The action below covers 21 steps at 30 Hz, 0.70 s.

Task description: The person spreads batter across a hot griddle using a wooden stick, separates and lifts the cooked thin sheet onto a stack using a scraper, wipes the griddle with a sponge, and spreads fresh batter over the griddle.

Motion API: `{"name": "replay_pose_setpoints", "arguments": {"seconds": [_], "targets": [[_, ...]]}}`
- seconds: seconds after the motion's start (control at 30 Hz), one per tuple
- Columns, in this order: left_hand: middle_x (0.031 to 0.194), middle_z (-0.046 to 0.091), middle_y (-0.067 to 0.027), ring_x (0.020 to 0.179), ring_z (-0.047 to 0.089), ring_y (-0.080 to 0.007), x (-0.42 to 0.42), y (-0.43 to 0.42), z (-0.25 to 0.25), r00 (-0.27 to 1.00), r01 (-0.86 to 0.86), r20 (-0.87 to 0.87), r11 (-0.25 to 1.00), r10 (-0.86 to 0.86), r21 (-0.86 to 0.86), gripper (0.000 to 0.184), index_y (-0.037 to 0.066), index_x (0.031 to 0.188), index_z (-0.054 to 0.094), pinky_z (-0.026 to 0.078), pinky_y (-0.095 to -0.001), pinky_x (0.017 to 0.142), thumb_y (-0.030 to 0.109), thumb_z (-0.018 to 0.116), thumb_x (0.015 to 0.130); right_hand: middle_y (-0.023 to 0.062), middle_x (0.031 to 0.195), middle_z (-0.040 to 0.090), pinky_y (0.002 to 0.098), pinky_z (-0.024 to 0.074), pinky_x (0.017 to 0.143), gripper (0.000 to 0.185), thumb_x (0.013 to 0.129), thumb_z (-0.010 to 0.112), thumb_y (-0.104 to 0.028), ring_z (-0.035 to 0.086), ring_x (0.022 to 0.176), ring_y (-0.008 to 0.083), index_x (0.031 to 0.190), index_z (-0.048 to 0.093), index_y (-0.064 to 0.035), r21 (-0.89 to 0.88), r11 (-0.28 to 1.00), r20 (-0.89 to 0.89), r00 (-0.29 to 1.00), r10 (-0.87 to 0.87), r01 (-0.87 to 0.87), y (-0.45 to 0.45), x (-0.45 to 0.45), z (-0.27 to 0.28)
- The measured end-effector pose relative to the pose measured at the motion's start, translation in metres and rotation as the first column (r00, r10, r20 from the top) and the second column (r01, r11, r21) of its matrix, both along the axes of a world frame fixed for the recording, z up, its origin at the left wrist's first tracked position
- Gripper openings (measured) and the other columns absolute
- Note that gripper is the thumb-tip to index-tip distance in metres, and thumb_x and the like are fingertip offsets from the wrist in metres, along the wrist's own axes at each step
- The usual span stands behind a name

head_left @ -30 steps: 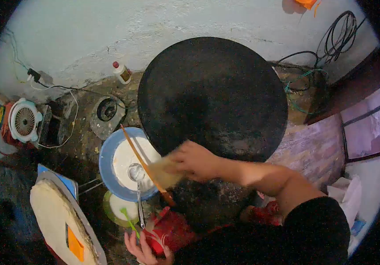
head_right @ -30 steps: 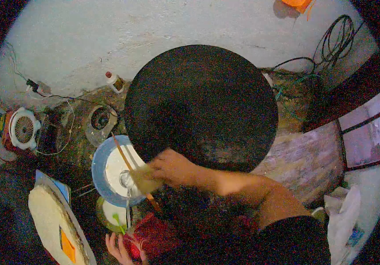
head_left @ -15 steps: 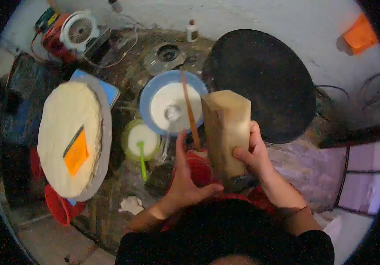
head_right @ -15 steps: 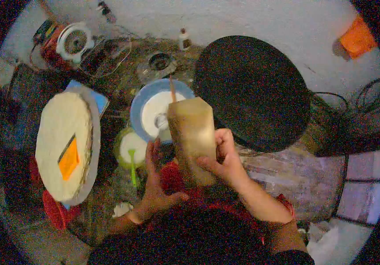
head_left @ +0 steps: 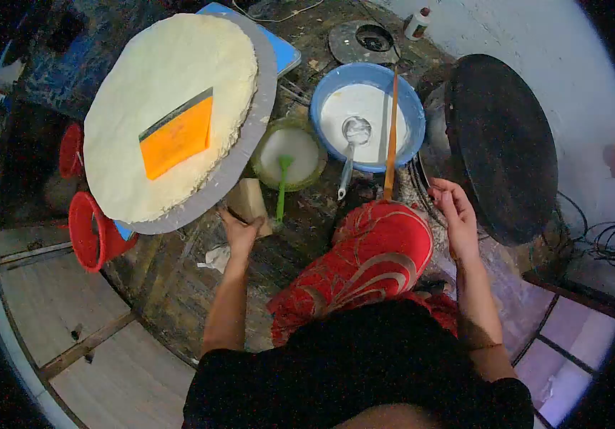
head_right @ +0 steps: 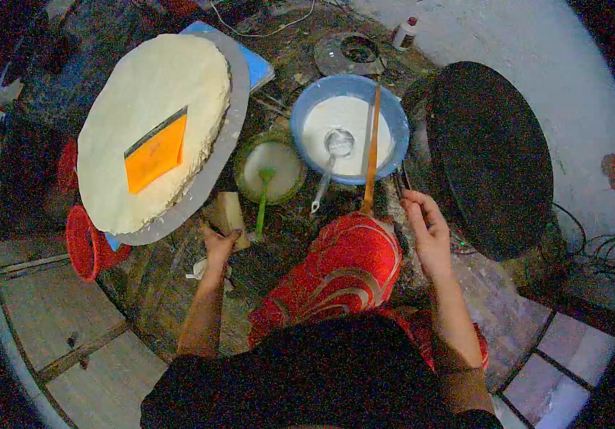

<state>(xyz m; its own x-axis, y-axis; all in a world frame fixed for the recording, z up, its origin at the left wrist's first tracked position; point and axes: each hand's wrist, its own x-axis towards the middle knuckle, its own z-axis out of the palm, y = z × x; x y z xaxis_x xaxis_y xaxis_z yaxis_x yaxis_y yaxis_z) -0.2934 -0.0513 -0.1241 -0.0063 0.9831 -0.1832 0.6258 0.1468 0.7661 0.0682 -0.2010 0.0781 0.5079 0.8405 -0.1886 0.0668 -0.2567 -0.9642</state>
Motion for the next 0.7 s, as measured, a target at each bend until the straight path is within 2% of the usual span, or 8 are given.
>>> {"name": "replay_pose_setpoints", "arguments": {"seconds": [0.03, 0.07, 0.13, 0.27, 0.4, 0.47, 0.63, 0.7], "targets": [[0.118, 0.037, -0.025, 0.11, 0.038, -0.0357, -0.006, 0.003, -0.009, 0.931, -0.063, -0.359, 0.998, 0.057, -0.006, 0.105, 0.0, 0.13, 0.004, 0.033, -0.0452, 0.091, 0.025, 0.074, 0.056, 0.0021, 0.102, 0.053, 0.0242, 0.0361, 0.083, 0.027, 0.087, 0.047, -0.023, 0.048, 0.095, 0.011, 0.107, 0.051, -0.0051, -0.07, 0.996, -0.022, 0.998, -0.063, 0.061, -0.005, 0.006, -0.012], [0.118, 0.037, -0.025, 0.11, 0.038, -0.0357, -0.004, 0.008, -0.005, 0.932, -0.064, -0.358, 0.998, 0.057, -0.009, 0.105, 0.0, 0.13, 0.004, 0.033, -0.0452, 0.091, 0.025, 0.074, 0.056, 0.0007, 0.098, 0.054, 0.023, 0.0368, 0.08, 0.028, 0.087, 0.047, -0.025, 0.048, 0.091, 0.0098, 0.106, 0.052, -0.0056, -0.141, 0.983, -0.039, 0.991, -0.128, 0.121, -0.009, 0.011, -0.024], [0.12, 0.035, -0.0257, 0.11, 0.037, -0.038, 0.004, 0.022, 0.002, 0.858, -0.214, -0.513, 0.926, 0.027, -0.31, 0.106, 0.0, 0.129, 0.007, 0.032, -0.0476, 0.09, 0.032, 0.074, 0.054, 0.0014, 0.096, 0.056, 0.0251, 0.0394, 0.076, 0.03, 0.086, 0.048, -0.032, 0.052, 0.089, 0.0114, 0.103, 0.054, -0.0073, -0.151, 0.978, -0.007, 0.989, -0.146, 0.143, -0.015, 0.016, -0.046], [0.123, 0.031, -0.0214, 0.113, 0.034, -0.0357, 0.002, 0.035, -0.037, 0.826, -0.145, -0.564, 0.967, 0.004, -0.207, 0.101, 0.005, 0.128, 0.013, 0.031, -0.0516, 0.088, 0.041, 0.073, 0.056, 0.0017, 0.098, 0.057, 0.025, 0.0401, 0.073, 0.029, 0.086, 0.048, -0.031, 0.052, 0.086, 0.0116, 0.103, 0.054, -0.0074, -0.257, 0.947, -0.072, 0.973, -0.22, 0.195, -0.024, 0.021, -0.08], [0.13, 0.023, -0.0195, 0.122, 0.02, -0.0335, 0.005, 0.033, -0.072, 0.667, -0.128, -0.741, 0.968, -0.078, -0.218, 0.099, 0.009, 0.129, 0.015, 0.025, -0.0542, 0.091, 0.057, 0.065, 0.058, 0.0015, 0.098, 0.057, 0.0255, 0.041, 0.071, 0.027, 0.085, 0.05, -0.029, 0.053, 0.084, 0.0117, 0.102, 0.054, -0.0077, -0.285, 0.954, -0.047, 0.993, -0.107, 0.089, -0.033, 0.033, -0.136], [0.132, 0.02, -0.0196, 0.122, 0.019, -0.035, 0.012, 0.031, -0.061, 0.668, -0.117, -0.731, 0.95, -0.139, -0.288, 0.093, 0.01, 0.129, 0.019, 0.024, -0.0545, 0.091, 0.056, 0.062, 0.062, 0.0039, 0.092, 0.058, 0.0263, 0.0398, 0.079, 0.027, 0.083, 0.054, -0.027, 0.052, 0.085, 0.0129, 0.096, 0.057, -0.0039, -0.434, 0.89, -0.038, 0.984, -0.172, 0.139, -0.029, 0.034, -0.146], [0.13, 0.022, -0.0214, 0.12, 0.019, -0.0392, -0.004, 0.005, -0.091, 0.749, 0.058, -0.662, 0.996, 0.003, 0.071, 0.077, 0.007, 0.128, 0.025, 0.022, -0.056, 0.091, 0.044, 0.058, 0.069, 0.0137, 0.109, 0.052, 0.031, 0.0362, 0.089, 0.06, 0.071, 0.064, -0.039, 0.049, 0.101, 0.0222, 0.114, 0.045, -0.003, -0.517, 0.854, 0.077, 0.997, -0.029, 0.065, -0.011, 0.048, -0.203], [0.128, 0.024, -0.0223, 0.119, 0.02, -0.0394, 0.0, -0.001, -0.079, 0.802, 0.157, -0.597, 0.965, -0.001, 0.21, 0.076, 0.006, 0.128, 0.026, 0.022, -0.0555, 0.091, 0.042, 0.058, 0.07, 0.0183, 0.113, 0.045, 0.0343, 0.0375, 0.084, 0.074, 0.073, 0.065, -0.033, 0.047, 0.099, 0.0242, 0.127, 0.025, -0.0011, -0.592, 0.804, 0.104, 0.995, 0.011, 0.053, 0.006, 0.043, -0.21]]}}
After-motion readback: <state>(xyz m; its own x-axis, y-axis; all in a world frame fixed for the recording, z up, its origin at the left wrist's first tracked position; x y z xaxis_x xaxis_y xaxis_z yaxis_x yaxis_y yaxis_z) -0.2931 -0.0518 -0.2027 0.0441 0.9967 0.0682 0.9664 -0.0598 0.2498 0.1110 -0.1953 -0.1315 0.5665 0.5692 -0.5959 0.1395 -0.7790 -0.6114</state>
